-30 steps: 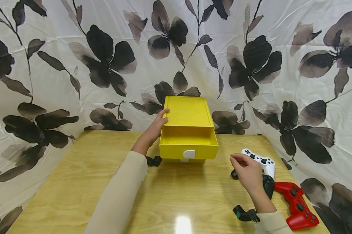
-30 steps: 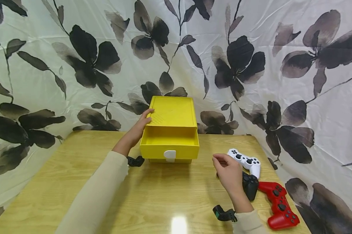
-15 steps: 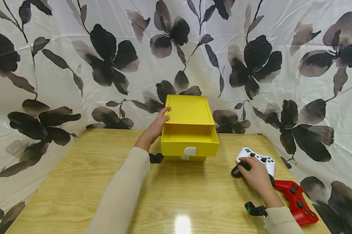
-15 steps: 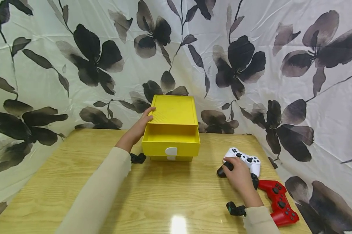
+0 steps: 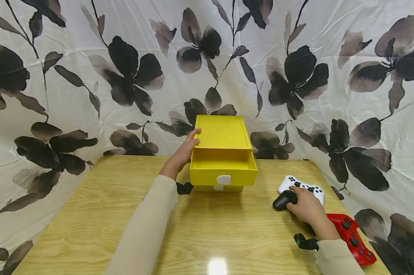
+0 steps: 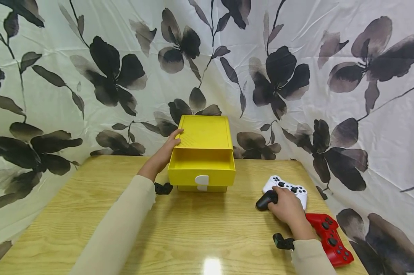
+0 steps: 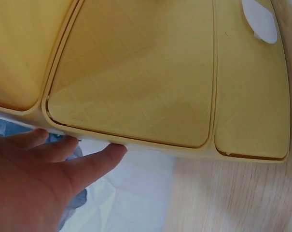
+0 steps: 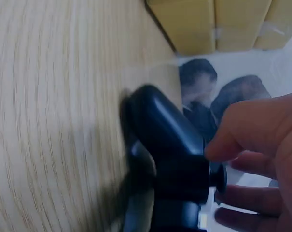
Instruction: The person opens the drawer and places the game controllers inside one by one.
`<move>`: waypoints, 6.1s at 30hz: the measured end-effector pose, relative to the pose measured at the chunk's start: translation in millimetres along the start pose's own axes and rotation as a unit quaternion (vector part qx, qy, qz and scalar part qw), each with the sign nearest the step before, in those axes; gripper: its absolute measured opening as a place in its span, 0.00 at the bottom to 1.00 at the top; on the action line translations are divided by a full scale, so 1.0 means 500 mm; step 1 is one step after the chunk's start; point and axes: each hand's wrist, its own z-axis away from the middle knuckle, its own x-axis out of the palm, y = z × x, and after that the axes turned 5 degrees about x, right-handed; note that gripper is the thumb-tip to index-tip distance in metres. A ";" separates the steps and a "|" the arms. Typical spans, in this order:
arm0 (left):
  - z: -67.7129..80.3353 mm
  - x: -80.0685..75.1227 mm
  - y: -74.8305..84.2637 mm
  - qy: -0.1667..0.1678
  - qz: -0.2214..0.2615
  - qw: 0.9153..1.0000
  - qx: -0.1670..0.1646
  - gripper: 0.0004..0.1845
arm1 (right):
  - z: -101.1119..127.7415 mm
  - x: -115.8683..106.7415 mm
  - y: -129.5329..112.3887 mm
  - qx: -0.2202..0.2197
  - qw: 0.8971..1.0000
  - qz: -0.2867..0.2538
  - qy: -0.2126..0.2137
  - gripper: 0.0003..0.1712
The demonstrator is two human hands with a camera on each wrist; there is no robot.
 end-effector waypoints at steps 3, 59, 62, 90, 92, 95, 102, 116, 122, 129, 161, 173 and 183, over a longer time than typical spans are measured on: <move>0.001 0.001 0.000 0.001 -0.002 1.000 -0.003 0.27 | 0.000 -0.006 0.010 0.004 1.000 0.013 -0.022 0.37; 0.004 -0.003 0.003 0.004 -0.010 1.000 -0.009 0.27 | -0.015 -0.062 -0.018 -0.076 0.995 0.061 0.002 0.43; 0.004 0.000 0.000 0.007 -0.012 1.000 -0.006 0.27 | -0.017 -0.074 -0.027 -0.080 0.995 0.066 0.007 0.43; 0.009 0.001 0.004 0.007 -0.011 1.000 -0.016 0.27 | -0.051 -0.188 -0.125 -0.154 0.983 0.084 0.057 0.43; 0.015 0.001 0.016 0.000 -0.006 1.000 -0.019 0.27 | -0.053 -0.194 -0.129 -0.157 0.982 0.087 0.059 0.43; 0.030 0.002 0.040 -0.009 -0.003 1.000 -0.019 0.28 | -0.056 -0.202 -0.135 -0.164 0.980 0.090 0.064 0.43; 0.031 0.003 0.043 -0.010 -0.005 1.000 -0.016 0.28 | -0.059 -0.227 -0.150 -0.167 0.978 0.098 0.075 0.44; 0.016 0.005 0.016 0.004 -0.010 1.000 -0.008 0.27 | -0.063 -0.280 -0.197 -0.168 0.976 0.115 0.083 0.45; 0.014 0.010 0.009 0.013 -0.006 1.000 -0.002 0.26 | -0.067 -0.293 -0.217 -0.172 0.975 0.109 0.086 0.45; 0.013 0.008 0.005 0.020 -0.009 1.000 0.009 0.28 | -0.075 -0.309 -0.243 -0.175 0.974 0.106 0.093 0.46; 0.006 0.010 -0.007 0.032 0.000 0.999 0.005 0.26 | -0.083 -0.289 -0.376 -0.247 0.960 0.086 0.099 0.42; 0.005 0.013 -0.008 0.040 -0.007 0.999 0.006 0.27 | -0.093 -0.265 -0.422 -0.272 0.951 0.094 0.115 0.42; 0.000 0.013 -0.009 0.042 -0.008 0.999 0.007 0.28 | -0.095 -0.253 -0.450 -0.264 0.957 0.090 0.083 0.42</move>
